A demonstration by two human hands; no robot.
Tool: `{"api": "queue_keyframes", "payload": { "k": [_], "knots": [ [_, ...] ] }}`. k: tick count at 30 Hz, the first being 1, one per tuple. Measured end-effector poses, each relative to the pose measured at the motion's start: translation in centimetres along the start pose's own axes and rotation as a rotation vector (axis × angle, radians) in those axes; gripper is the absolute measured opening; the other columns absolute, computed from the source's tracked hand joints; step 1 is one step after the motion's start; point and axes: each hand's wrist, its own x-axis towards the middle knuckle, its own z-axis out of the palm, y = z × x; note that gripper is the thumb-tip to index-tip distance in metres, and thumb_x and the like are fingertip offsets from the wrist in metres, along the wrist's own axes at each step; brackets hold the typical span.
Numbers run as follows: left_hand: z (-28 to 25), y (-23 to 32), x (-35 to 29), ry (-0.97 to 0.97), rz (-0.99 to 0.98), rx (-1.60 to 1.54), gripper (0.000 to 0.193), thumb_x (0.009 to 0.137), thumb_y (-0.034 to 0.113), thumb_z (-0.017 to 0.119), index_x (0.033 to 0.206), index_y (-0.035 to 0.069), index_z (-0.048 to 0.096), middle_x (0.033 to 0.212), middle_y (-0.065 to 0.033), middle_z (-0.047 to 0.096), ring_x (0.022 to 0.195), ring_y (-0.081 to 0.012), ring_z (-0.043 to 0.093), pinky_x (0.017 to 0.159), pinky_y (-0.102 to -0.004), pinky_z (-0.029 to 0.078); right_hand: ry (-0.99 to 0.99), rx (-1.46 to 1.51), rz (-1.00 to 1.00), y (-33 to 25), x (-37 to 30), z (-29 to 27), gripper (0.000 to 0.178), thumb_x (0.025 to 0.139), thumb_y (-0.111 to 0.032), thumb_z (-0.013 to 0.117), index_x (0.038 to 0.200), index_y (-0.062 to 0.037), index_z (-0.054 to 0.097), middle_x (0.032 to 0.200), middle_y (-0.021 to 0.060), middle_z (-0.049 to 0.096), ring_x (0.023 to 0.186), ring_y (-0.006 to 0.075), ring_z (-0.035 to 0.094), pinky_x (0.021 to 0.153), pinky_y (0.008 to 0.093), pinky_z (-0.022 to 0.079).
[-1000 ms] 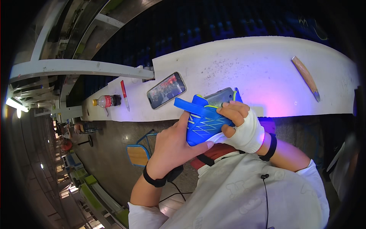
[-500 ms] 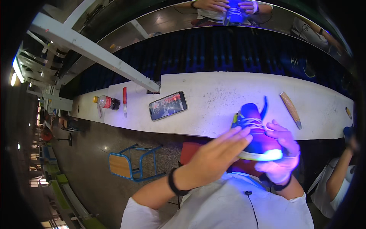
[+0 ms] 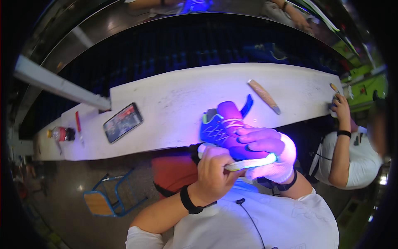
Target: Inspecting a blue running shoe on an assembly line for quality control.
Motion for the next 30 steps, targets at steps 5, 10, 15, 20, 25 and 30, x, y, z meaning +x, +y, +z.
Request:
{"api": "queue_keyframes", "payload": {
  "k": [5, 10, 15, 20, 25, 30],
  "knots": [
    [1.0, -1.2, 0.1, -0.006, 0.082, 0.049, 0.048, 0.079, 0.011, 0.096, 0.107, 0.006, 0.058, 0.100, -0.0129, 0.063, 0.087, -0.0313, 0.061, 0.084, -0.0525, 0.051, 0.075, 0.158, 0.018, 1.6, -0.9, -0.2, 0.061, 0.073, -0.029, 0.103, 0.123, -0.0044, 0.076, 0.122, 0.0191, 0.079, 0.123, 0.0390, 0.076, 0.108, 0.0503, 0.059],
    [1.6, -1.2, 1.7, -0.077, -0.139, -0.049, 0.052, 0.078, 0.020, 0.100, 0.106, 0.005, 0.060, 0.101, -0.0111, 0.060, 0.092, -0.0280, 0.060, 0.111, -0.0498, 0.049, 0.193, 0.249, 0.014, 4.1, -3.7, -0.8, 0.057, 0.071, -0.015, 0.104, 0.117, -0.0050, 0.074, 0.122, 0.0185, 0.079, 0.123, 0.0410, 0.076, 0.108, 0.0552, 0.059],
    [1.2, -2.6, 4.4, -0.292, -0.114, 0.322, 0.050, 0.078, 0.014, 0.098, 0.109, 0.002, 0.061, 0.122, -0.0217, 0.065, 0.111, -0.0421, 0.068, 0.118, -0.0545, 0.049, 0.497, 0.636, 0.131, 8.6, -6.4, -1.5, 0.049, 0.086, -0.025, 0.096, 0.123, -0.0071, 0.070, 0.130, 0.0218, 0.074, 0.136, 0.0397, 0.064, 0.117, 0.0563, 0.051],
    [1.8, -4.1, 6.3, -0.584, -0.017, 0.467, 0.046, 0.076, 0.007, 0.095, 0.107, 0.001, 0.062, 0.141, -0.0265, 0.065, 0.136, -0.0565, 0.061, 0.118, -0.0682, 0.047, 0.227, 0.040, 0.295, 9.9, -8.3, -4.1, 0.049, 0.085, -0.026, 0.094, 0.128, -0.0073, 0.079, 0.143, 0.0197, 0.072, 0.137, 0.0354, 0.065, 0.117, 0.0452, 0.052],
    [2.1, -4.0, 6.5, -0.549, 0.020, 0.497, 0.047, 0.073, 0.009, 0.098, 0.105, 0.002, 0.064, 0.135, -0.0232, 0.072, 0.130, -0.0540, 0.067, 0.114, -0.0656, 0.052, 0.110, -0.043, 0.611, 7.5, -7.8, -4.9, 0.057, 0.080, -0.025, 0.094, 0.130, -0.0027, 0.080, 0.135, 0.0181, 0.077, 0.123, 0.0333, 0.075, 0.107, 0.0405, 0.058],
    [0.3, -6.3, 6.5, -0.589, -0.044, 0.336, 0.049, 0.074, 0.016, 0.099, 0.112, 0.004, 0.070, 0.144, -0.0184, 0.071, 0.136, -0.0450, 0.067, 0.119, -0.0538, 0.052, -0.031, -0.353, 0.483, 8.5, -7.2, -5.6, 0.053, 0.083, -0.028, 0.089, 0.129, -0.0050, 0.079, 0.122, 0.0207, 0.079, 0.108, 0.0375, 0.078, 0.096, 0.0418, 0.062]
  ]
}}
